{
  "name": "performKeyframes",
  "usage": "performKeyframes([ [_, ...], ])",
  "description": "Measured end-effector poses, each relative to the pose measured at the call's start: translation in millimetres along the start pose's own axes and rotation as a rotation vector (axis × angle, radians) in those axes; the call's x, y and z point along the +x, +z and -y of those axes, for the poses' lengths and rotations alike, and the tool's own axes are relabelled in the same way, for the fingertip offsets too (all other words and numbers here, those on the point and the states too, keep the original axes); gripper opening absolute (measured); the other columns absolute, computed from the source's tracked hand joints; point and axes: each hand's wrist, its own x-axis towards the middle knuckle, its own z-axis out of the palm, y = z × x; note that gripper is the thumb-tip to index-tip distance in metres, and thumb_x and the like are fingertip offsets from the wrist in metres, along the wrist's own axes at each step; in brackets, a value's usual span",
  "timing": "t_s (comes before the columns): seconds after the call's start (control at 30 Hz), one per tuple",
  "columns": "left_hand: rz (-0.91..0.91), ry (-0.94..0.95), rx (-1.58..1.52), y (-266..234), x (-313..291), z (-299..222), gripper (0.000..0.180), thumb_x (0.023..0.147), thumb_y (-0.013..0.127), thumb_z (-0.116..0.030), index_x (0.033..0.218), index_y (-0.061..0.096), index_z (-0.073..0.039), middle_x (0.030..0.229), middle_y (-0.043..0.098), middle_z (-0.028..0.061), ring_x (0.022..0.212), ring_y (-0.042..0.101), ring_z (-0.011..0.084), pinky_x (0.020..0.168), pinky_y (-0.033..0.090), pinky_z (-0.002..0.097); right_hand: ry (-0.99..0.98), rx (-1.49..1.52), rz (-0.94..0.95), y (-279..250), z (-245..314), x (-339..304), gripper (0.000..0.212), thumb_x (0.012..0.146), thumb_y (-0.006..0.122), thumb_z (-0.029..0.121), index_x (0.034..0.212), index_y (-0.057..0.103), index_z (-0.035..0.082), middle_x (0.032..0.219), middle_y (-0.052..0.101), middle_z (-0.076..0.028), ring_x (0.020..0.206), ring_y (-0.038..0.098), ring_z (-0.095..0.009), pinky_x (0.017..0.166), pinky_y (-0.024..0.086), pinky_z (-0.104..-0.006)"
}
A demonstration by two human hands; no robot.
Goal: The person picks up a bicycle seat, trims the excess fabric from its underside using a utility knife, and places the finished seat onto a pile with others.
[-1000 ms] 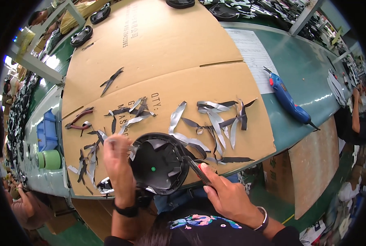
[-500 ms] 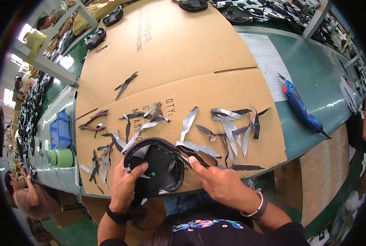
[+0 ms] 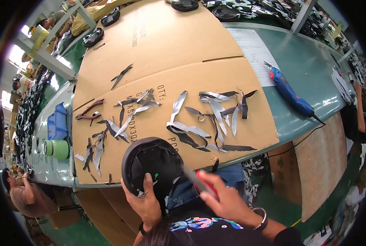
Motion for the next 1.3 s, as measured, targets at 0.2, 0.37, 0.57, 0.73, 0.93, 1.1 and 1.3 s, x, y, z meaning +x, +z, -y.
performKeyframes([
  [0.2,0.064,0.105,0.195,-10.4,-11.4,17.8,0.041,0.088,0.071,-0.015,0.117,0.050,0.004,0.105,0.060,0.0102,0.093,0.055,0.0152,0.084,0.046,0.0280,-0.451,-0.066,-0.389,-4.8,22.7,82.5,0.064,0.085,0.065,0.005,0.140,0.034,0.003,0.116,0.061,-0.025,0.101,0.062,-0.042,0.082,0.051,-0.0429],
  [0.37,0.109,0.049,0.015,-9.6,4.0,1.9,0.034,0.082,0.075,-0.010,0.105,0.054,0.001,0.090,0.063,0.0106,0.080,0.062,0.0195,0.074,0.049,0.0313,-0.634,-0.275,-0.281,-9.5,25.9,115.1,0.059,0.081,0.064,0.001,0.134,0.039,0.001,0.098,0.062,-0.026,0.090,0.061,-0.045,0.074,0.049,-0.0474],
  [0.57,0.424,0.075,0.197,-17.9,32.1,-15.7,0.037,0.082,0.075,-0.016,0.107,0.056,0.002,0.077,0.067,0.0109,0.066,0.064,0.0164,0.062,0.050,0.0302,-0.555,-0.480,-0.767,-48.2,41.5,127.2,0.051,0.077,0.063,-0.003,0.126,0.046,-0.002,0.093,0.063,-0.023,0.083,0.063,-0.040,0.072,0.052,-0.0425],
  [0.73,0.691,0.106,0.114,1.4,90.6,-58.6,0.037,0.085,0.073,-0.018,0.110,0.056,0.002,0.084,0.067,0.0108,0.073,0.062,0.0146,0.067,0.050,0.0283,-0.542,-0.822,-1.516,-146.1,43.1,115.4,0.033,0.084,0.056,0.000,0.117,0.056,0.000,0.087,0.064,-0.019,0.070,0.062,-0.037,0.062,0.050,-0.0417],
  [0.93,0.767,-0.319,-0.572,77.8,254.8,-41.4,0.029,0.096,0.057,-0.018,0.117,0.057,0.001,0.105,0.066,0.0105,0.088,0.066,0.0199,0.078,0.056,0.0346,-0.283,-0.151,-1.058,-148.1,47.4,107.9,0.036,0.087,0.053,-0.003,0.122,0.048,0.001,0.084,0.058,-0.003,0.076,0.057,-0.009,0.071,0.047,-0.0251],
  [1.1,0.447,-0.103,-1.000,101.3,492.5,-12.8,0.032,0.097,0.055,-0.015,0.123,0.049,0.002,0.111,0.062,0.0149,0.100,0.062,0.0280,0.089,0.054,0.0426,-0.245,0.019,-0.888,-124.9,21.7,112.1,0.037,0.080,0.058,-0.002,0.117,0.052,0.000,0.082,0.057,-0.003,0.073,0.058,-0.011,0.066,0.048,-0.0248],
  [1.3,0.173,-0.052,-0.633,138.4,554.3,-14.4,0.013,0.087,0.061,-0.009,0.095,0.052,-0.003,0.067,0.053,0.0039,0.061,0.058,0.0185,0.064,0.056,0.0317,0.006,0.297,-0.807,-129.7,2.2,103.8,0.051,0.075,0.071,-0.002,0.122,0.049,0.001,0.083,0.056,-0.003,0.063,0.056,-0.010,0.057,0.049,-0.0237],
])
